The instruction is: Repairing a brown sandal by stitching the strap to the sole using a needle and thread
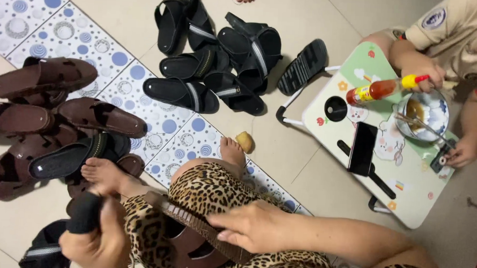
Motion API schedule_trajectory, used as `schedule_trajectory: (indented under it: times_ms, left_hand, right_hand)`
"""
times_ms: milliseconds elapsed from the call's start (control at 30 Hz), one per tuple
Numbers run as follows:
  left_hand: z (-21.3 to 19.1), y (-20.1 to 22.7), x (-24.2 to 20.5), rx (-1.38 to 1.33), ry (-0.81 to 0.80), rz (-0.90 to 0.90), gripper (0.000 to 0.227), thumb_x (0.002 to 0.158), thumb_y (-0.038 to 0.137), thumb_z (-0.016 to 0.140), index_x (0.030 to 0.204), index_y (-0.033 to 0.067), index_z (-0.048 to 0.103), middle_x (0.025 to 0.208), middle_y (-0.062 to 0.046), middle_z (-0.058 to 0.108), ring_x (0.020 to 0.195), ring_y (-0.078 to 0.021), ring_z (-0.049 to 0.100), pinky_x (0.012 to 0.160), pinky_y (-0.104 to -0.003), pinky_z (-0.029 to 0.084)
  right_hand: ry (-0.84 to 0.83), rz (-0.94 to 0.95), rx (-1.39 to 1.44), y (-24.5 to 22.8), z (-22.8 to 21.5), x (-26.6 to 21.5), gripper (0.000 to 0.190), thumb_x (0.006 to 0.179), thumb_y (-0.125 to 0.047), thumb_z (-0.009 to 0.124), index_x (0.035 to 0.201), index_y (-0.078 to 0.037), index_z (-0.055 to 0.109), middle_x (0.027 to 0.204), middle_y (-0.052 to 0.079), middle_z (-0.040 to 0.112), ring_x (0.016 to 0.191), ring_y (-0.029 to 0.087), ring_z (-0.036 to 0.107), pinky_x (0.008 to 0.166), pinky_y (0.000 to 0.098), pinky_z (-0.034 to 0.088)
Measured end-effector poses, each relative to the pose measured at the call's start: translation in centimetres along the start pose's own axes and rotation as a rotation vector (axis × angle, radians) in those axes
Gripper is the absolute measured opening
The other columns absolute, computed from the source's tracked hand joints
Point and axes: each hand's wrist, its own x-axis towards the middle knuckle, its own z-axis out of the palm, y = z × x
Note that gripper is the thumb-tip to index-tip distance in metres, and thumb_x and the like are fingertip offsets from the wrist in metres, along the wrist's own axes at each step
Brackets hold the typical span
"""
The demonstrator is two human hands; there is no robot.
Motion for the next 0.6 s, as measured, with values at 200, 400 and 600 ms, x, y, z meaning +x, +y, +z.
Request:
schedule_trajectory:
  times_ms: [200, 400, 600]
  left_hand:
    - [-3.0, -3.4, 6.4, -0.328, 0.414, -0.015, 0.021, 0.122, 0.02, 0.051, 0.132, 0.0017, 0.055, 0.089, -0.009, 0.064, 0.085, -0.0206, 0.069, 0.082, -0.032, 0.061]
    - [-7.6, -11.4, 6.2, -0.833, 0.413, -0.399, 0.017, 0.119, 0.026, 0.044, 0.114, 0.0216, 0.06, 0.061, 0.012, 0.037, 0.051, -0.0009, 0.034, 0.046, -0.015, 0.029]
    - [-17.5, -27.0, 1.4, -0.729, 0.339, -0.606, 0.018, 0.122, 0.031, 0.047, 0.112, 0.018, 0.056, 0.079, 0.008, 0.049, 0.07, -0.0094, 0.048, 0.065, -0.027, 0.044]
  right_hand:
    - [-0.027, -0.051, 0.151, -2.8, -1.7, 1.7, 0.01, 0.099, -0.008, 0.066, 0.096, -0.007, 0.075, 0.102, 0.009, 0.067, 0.088, 0.02, 0.063, 0.082, 0.0307, 0.057]
    - [0.056, 0.084, 0.886, 2.9, 4.3, 3.1, 0.018, 0.11, -0.025, 0.059, 0.097, -0.013, 0.064, 0.1, 0.006, 0.071, 0.088, 0.012, 0.068, 0.071, 0.0236, 0.052]
    - [0.024, 0.389, 0.838, 1.8, 0.1, 3.3, 0.029, 0.107, -0.03, 0.058, 0.092, -0.008, 0.07, 0.092, 0.008, 0.075, 0.066, 0.008, 0.062, 0.059, 0.0222, 0.049]
